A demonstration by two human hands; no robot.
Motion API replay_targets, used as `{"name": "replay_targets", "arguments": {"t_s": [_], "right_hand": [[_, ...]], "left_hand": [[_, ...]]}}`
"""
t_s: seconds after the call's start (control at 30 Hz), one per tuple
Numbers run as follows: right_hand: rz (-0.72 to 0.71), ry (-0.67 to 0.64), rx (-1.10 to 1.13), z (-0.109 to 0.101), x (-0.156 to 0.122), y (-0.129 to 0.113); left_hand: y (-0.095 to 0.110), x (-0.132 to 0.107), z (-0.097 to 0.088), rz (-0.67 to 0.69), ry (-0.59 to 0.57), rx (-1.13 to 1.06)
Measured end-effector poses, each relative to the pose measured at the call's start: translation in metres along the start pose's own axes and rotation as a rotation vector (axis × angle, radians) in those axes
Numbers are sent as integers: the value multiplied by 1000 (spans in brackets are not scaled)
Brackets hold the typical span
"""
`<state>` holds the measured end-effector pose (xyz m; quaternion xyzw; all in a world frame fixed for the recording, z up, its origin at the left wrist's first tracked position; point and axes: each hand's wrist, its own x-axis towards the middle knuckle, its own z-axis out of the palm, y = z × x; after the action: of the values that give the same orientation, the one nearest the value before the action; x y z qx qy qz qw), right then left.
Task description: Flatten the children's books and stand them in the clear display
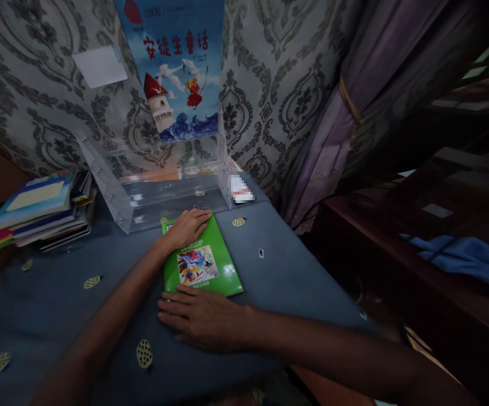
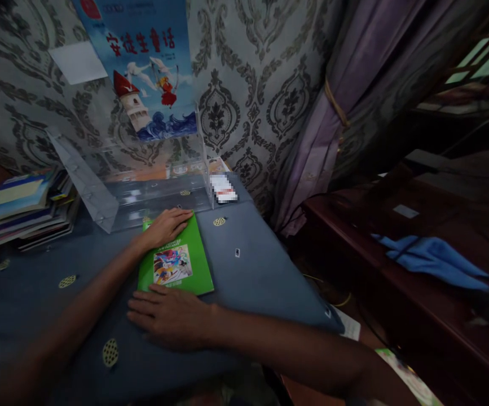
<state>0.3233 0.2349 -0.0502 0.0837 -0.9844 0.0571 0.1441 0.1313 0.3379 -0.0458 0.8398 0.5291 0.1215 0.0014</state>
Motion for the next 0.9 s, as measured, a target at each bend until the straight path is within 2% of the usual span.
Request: {"name": "replay_targets", "arguments": {"t_s": [0.33, 0.53, 0.77, 0.9], "right_hand": [[-7, 12, -11, 3, -4, -1], [-9, 42, -15, -3, -6, -2], [47, 193, 32, -7, -8, 6], [50, 395, 44, -7, -12, 16]], "left_hand": [[8, -1, 0, 35, -1, 0], [15, -5, -1, 62, 8, 0], [30, -15, -2, 104, 8, -41], [37, -20, -1, 129, 6, -59]]}}
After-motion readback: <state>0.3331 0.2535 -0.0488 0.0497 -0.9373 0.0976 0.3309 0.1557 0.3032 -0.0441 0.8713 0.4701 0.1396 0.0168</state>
